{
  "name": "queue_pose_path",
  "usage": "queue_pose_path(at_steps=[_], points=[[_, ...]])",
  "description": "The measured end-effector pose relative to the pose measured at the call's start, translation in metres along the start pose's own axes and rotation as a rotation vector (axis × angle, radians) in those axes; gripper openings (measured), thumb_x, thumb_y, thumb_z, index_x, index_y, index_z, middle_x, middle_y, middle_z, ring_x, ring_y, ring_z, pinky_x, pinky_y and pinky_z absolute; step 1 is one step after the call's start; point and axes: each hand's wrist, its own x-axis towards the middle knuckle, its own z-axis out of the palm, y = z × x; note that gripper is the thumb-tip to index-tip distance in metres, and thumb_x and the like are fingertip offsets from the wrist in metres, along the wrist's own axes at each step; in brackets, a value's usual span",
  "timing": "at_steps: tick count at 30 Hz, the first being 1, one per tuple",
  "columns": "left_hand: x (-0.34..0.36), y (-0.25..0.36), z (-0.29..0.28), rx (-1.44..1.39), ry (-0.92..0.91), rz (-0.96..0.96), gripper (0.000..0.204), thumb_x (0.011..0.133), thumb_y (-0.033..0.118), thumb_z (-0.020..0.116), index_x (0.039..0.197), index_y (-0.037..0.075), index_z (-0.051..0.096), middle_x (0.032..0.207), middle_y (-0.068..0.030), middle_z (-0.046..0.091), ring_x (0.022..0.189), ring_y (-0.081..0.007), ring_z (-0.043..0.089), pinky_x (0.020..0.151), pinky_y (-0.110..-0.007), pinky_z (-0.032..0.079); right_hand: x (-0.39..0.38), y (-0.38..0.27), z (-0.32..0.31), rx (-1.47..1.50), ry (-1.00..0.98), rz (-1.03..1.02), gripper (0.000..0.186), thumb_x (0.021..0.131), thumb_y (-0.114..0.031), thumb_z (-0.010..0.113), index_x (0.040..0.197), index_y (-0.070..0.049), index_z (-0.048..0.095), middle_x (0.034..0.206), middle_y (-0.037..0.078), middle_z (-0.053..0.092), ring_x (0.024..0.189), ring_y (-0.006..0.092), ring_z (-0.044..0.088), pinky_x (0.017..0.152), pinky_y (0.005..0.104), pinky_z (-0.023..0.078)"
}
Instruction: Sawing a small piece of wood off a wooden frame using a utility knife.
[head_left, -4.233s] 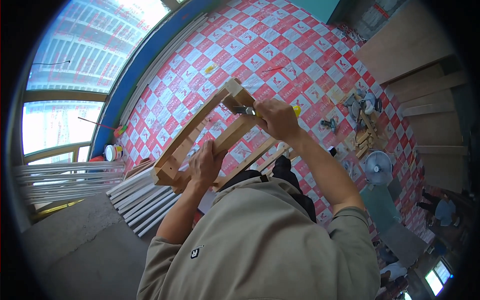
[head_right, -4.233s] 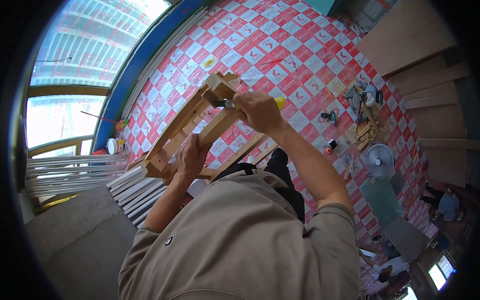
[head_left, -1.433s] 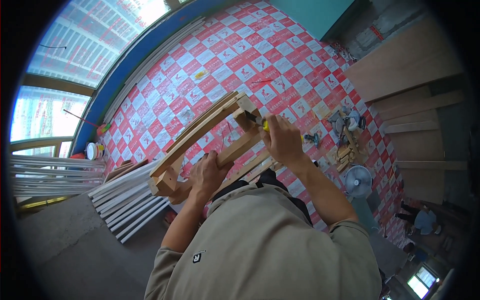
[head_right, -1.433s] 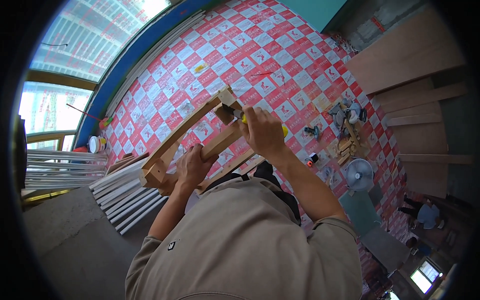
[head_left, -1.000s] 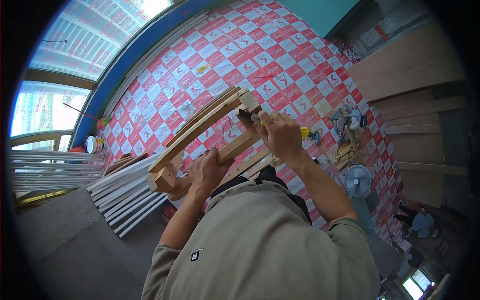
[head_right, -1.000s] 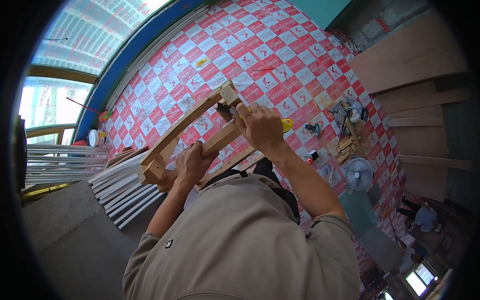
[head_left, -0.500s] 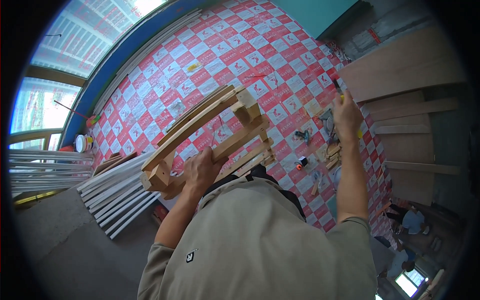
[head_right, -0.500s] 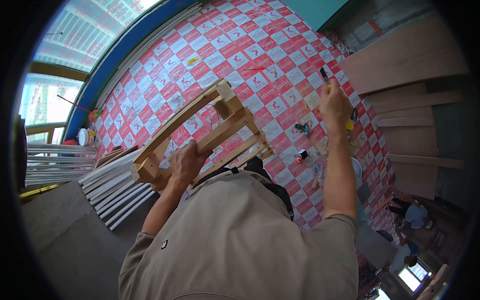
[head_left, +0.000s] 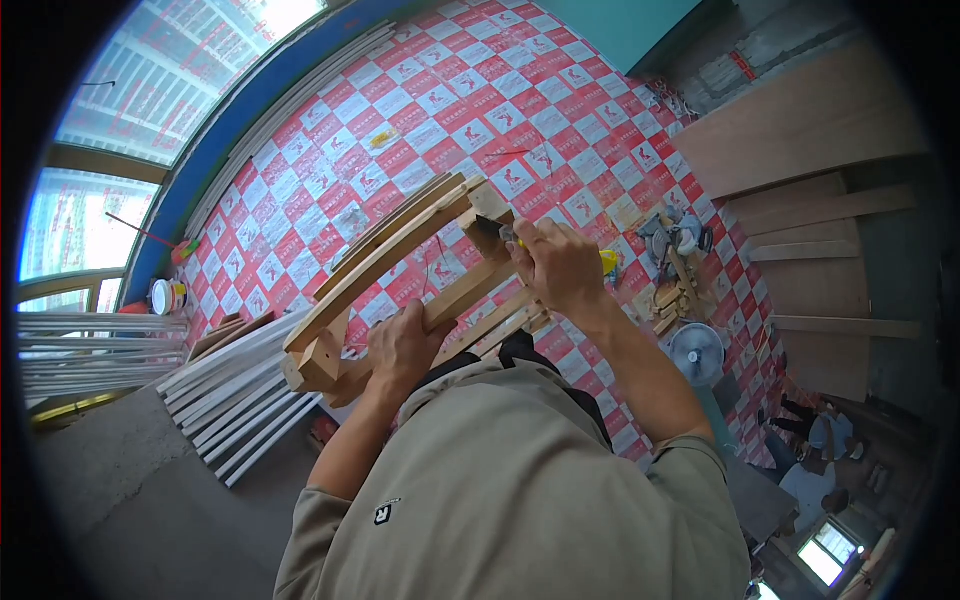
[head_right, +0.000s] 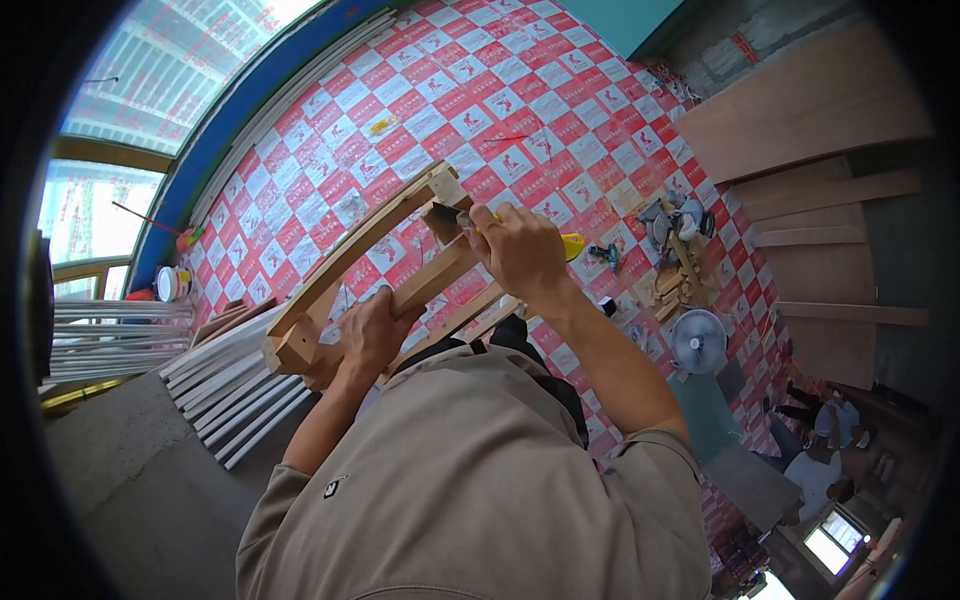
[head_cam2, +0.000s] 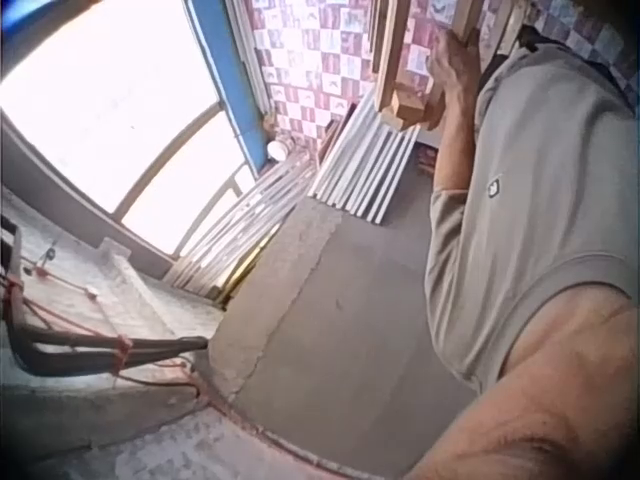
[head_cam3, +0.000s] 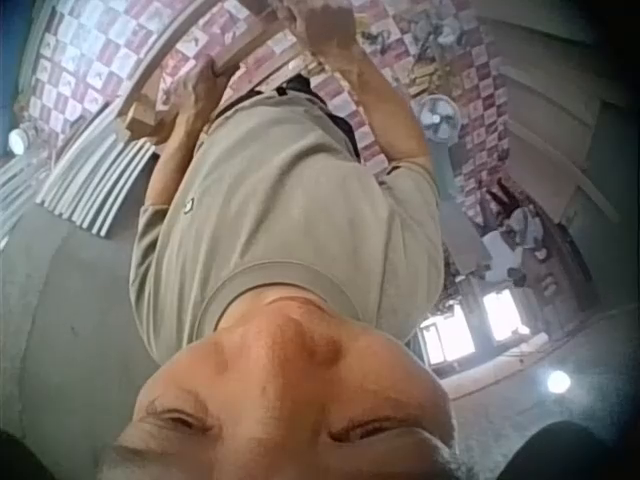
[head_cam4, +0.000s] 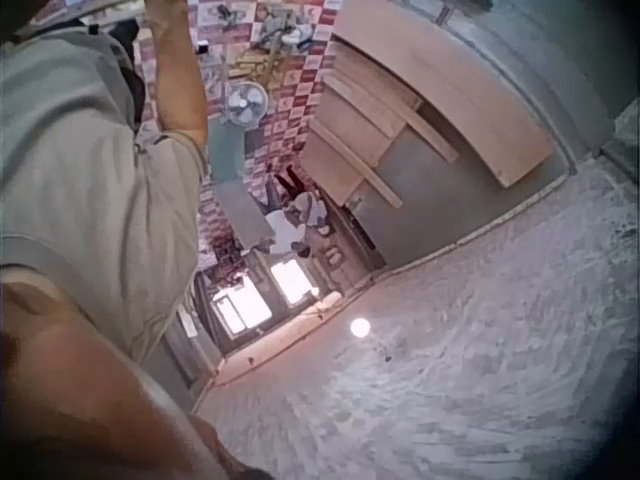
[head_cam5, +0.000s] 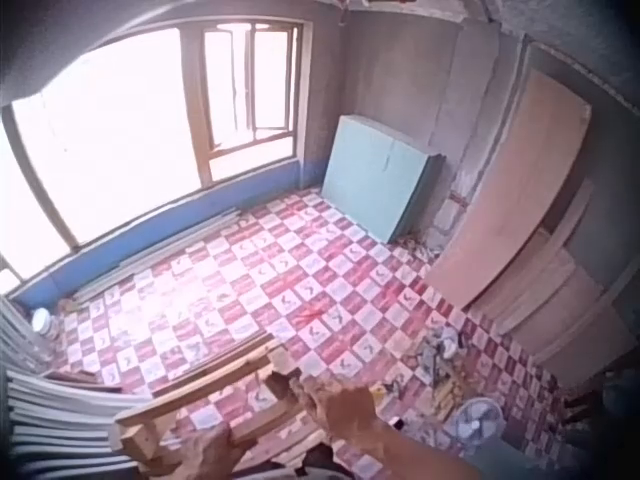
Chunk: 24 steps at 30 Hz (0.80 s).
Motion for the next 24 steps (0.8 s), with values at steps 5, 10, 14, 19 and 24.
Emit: queue_pose_path(at_steps=[5, 10, 14, 19, 24], points=[[0.000, -0.001, 0.000, -0.011, 0.010, 0.021, 0.045, 0.083, 0.047, 0.078, 0.086, 0.006, 0.059, 0.072, -0.0153, 0.069, 0.069, -0.0342, 0.070, 0.064, -0.046, 0.052, 0.002, 0.003, 0.001, -0.077, -0.041, -0.009, 0.024, 0.093, -0.029, 0.065, 0.109, -0.012, 0.060, 0.076, 0.009, 0.059, 0.069, 0.0297, 0.067, 0.057, 0.0421, 0.053], [-0.001, -0.002, -0.004, -0.016, -0.003, 0.001, 0.042, 0.083, 0.044, 0.078, 0.087, 0.006, 0.061, 0.072, -0.0148, 0.070, 0.069, -0.0348, 0.070, 0.065, -0.046, 0.053, 0.004, 0.091, -0.016, -0.112, -0.076, 0.559, 0.025, 0.101, -0.037, 0.054, 0.108, -0.013, 0.058, 0.083, 0.013, 0.068, 0.077, 0.0334, 0.070, 0.065, 0.0469, 0.055], [0.004, 0.006, -0.005, -0.065, -0.010, 0.005, 0.043, 0.082, 0.043, 0.080, 0.082, 0.005, 0.059, 0.074, -0.0177, 0.069, 0.070, -0.0369, 0.068, 0.066, -0.048, 0.050, -0.025, 0.148, -0.062, -0.191, -0.160, 0.652, 0.028, 0.104, -0.037, 0.047, 0.112, -0.012, 0.057, 0.084, 0.015, 0.070, 0.079, 0.0360, 0.070, 0.065, 0.0507, 0.053], [0.001, 0.001, -0.005, -0.049, -0.026, -0.042, 0.043, 0.082, 0.043, 0.080, 0.083, 0.005, 0.059, 0.075, -0.0172, 0.069, 0.072, -0.0379, 0.068, 0.067, -0.047, 0.051, 0.009, 0.017, -0.026, 0.012, -0.086, 0.153, 0.023, 0.098, -0.030, 0.060, 0.111, -0.012, 0.059, 0.077, 0.010, 0.064, 0.070, 0.0332, 0.068, 0.060, 0.0461, 0.054], [0.000, 0.003, -0.005, -0.059, 0.001, -0.016, 0.043, 0.082, 0.043, 0.080, 0.083, 0.005, 0.059, 0.076, -0.0167, 0.070, 0.074, -0.0372, 0.069, 0.068, -0.047, 0.051, 0.010, 0.006, -0.008, 0.020, -0.117, 0.086, 0.021, 0.094, -0.028, 0.064, 0.107, -0.011, 0.062, 0.078, 0.010, 0.064, 0.070, 0.0300, 0.068, 0.059, 0.0438, 0.055]])
